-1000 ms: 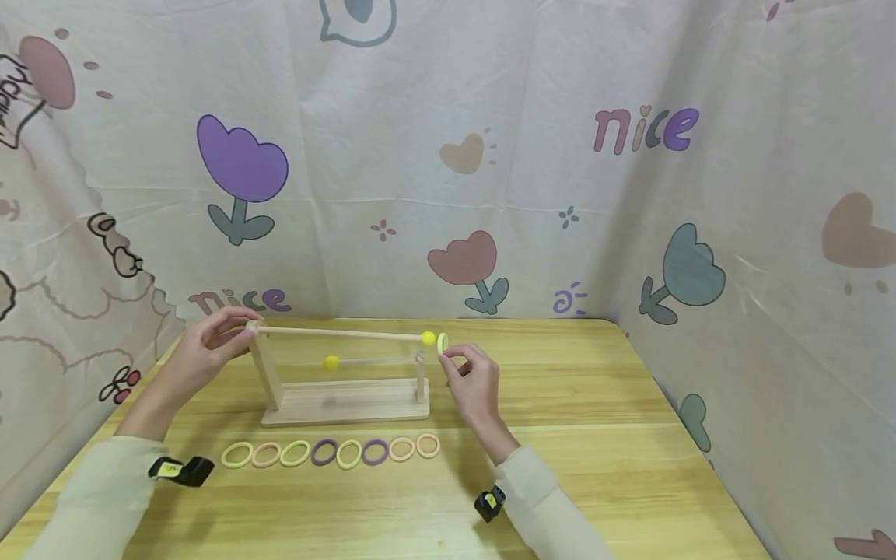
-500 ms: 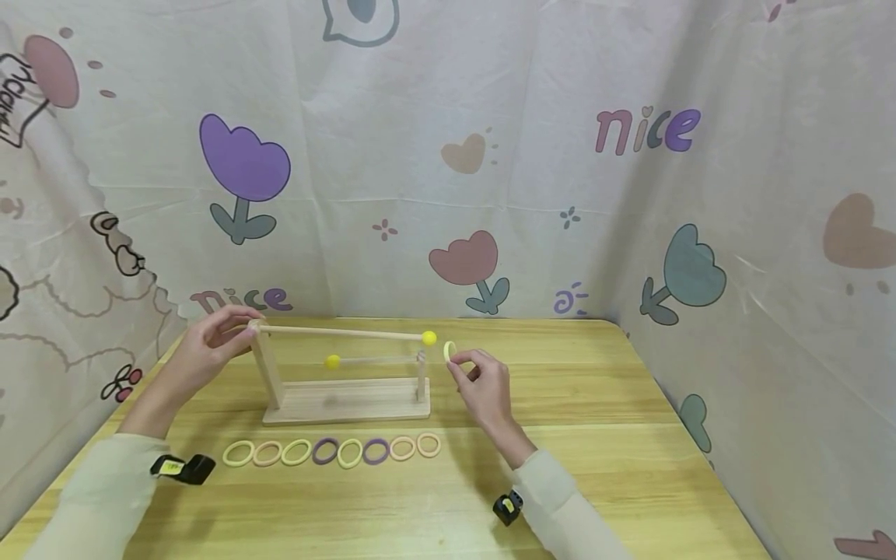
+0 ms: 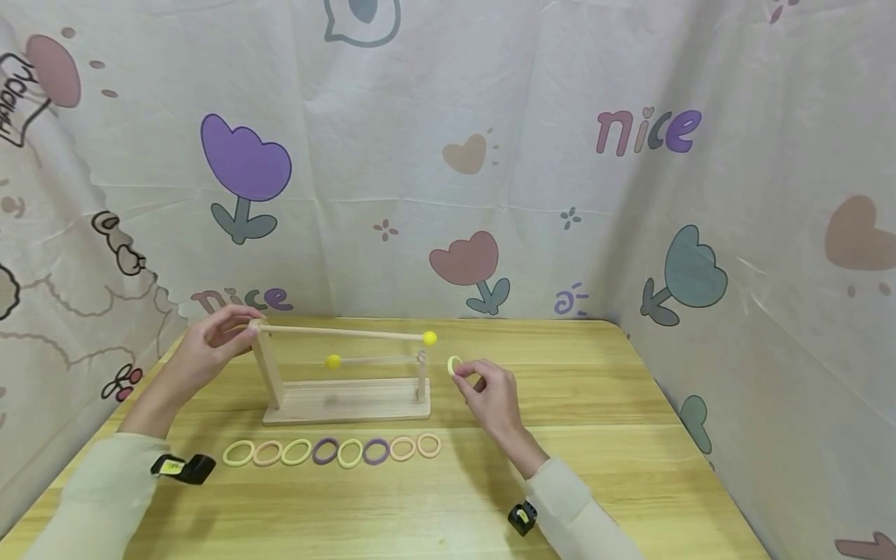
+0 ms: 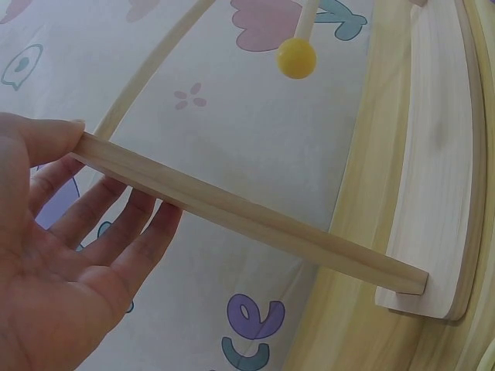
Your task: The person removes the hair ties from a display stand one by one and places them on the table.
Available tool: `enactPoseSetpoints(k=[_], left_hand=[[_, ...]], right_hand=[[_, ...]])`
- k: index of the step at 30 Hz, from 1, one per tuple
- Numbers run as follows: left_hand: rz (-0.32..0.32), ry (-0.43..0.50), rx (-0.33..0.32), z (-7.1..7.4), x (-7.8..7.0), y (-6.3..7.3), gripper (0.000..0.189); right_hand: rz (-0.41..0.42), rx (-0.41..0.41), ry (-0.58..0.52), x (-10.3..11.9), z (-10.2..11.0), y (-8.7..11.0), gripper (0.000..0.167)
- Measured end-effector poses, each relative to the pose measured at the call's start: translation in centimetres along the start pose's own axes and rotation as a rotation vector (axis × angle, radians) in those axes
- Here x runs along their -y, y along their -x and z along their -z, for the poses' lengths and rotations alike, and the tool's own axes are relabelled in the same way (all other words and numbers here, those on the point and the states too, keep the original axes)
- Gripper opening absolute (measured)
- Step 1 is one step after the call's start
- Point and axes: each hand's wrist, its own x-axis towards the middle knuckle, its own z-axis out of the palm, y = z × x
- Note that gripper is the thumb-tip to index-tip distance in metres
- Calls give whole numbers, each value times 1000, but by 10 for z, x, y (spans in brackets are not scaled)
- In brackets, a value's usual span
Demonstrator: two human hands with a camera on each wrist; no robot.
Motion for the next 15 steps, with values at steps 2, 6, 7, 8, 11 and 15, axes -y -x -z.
enactPoseSetpoints(k=[2, 6, 7, 8, 11, 15], left_hand=[[-2, 5, 0, 0, 0, 0, 24], [-4, 10, -2, 0, 0, 0, 19], [-6, 10, -3, 0, 0, 1, 19], [-8, 10, -5, 0, 0, 1, 19], [-11, 5, -7, 0, 0, 1, 19], [-11, 1, -4, 0, 0, 0, 19]], right_hand=[[6, 12, 11, -1, 1, 0, 8], [6, 52, 27, -3, 5, 2, 8], [3, 67, 30, -3, 6, 2, 8], [2, 81, 36, -3, 7, 3, 8], [-1, 124, 54, -4, 10, 4, 7], [8, 164, 76, -5, 13, 7, 9]])
